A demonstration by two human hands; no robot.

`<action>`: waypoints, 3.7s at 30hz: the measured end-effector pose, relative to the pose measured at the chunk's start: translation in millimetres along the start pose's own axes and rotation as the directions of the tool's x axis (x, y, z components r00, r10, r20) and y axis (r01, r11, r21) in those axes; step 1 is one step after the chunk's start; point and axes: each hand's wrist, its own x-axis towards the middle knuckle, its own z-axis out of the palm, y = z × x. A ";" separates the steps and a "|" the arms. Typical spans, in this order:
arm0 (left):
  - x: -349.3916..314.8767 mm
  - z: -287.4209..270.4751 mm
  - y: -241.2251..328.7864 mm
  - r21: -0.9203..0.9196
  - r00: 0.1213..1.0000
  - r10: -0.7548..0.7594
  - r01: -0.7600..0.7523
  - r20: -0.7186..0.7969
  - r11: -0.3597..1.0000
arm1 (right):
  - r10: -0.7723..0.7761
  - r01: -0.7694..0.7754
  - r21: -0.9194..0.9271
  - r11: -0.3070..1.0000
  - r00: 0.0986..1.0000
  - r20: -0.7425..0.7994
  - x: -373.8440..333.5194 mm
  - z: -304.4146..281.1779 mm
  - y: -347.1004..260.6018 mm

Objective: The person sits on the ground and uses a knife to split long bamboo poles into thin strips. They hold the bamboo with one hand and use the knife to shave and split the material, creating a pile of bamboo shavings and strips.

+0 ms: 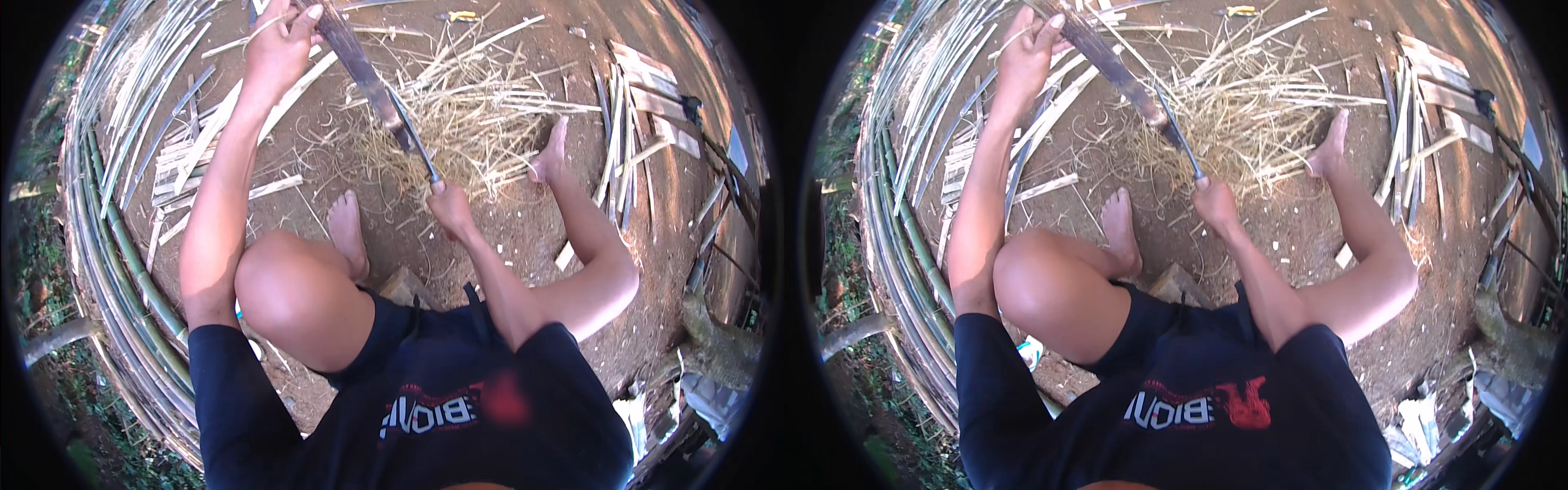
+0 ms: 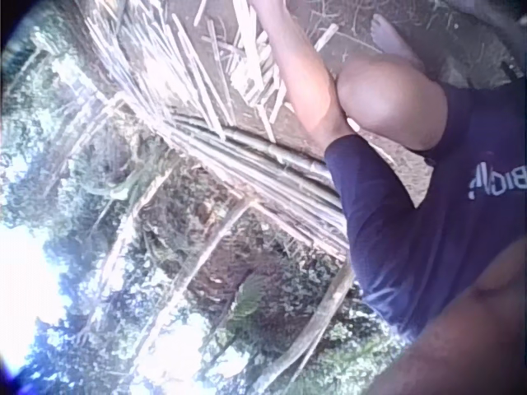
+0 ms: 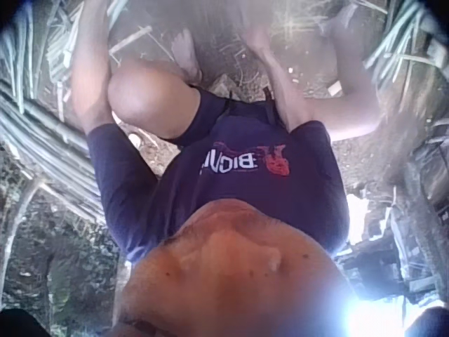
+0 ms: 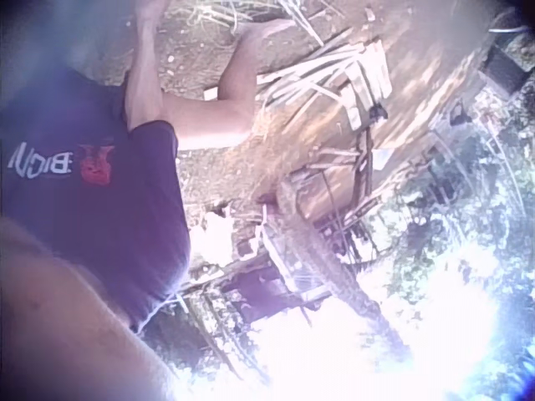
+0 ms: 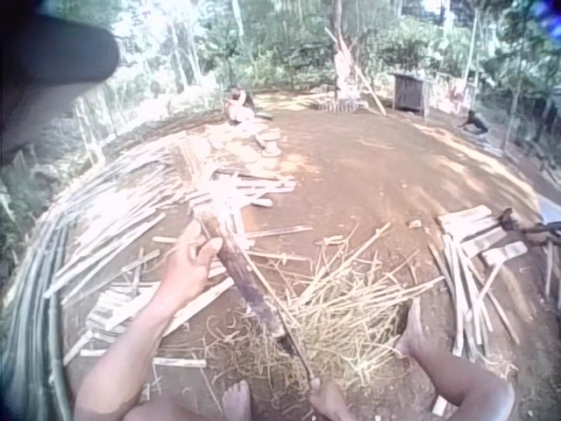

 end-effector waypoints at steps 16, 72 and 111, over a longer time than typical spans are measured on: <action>11.5 16.2 11.7 -0.009 0.992 -0.126 0.126 0.017 0.992 | 0.122 -0.112 -0.213 0.971 0.992 0.036 9.5 18.3 60.7; 19.5 19.4 40.6 -0.291 0.866 -0.491 0.494 0.090 0.819 | 0.220 -0.228 0.064 0.972 0.970 0.105 0.9 27.9 37.2; 0.9 -12.6 24.1 -0.275 0.901 -0.415 0.433 0.122 0.858 | 0.148 -0.191 0.334 0.923 0.978 0.150 -43.9 -27.8 -8.3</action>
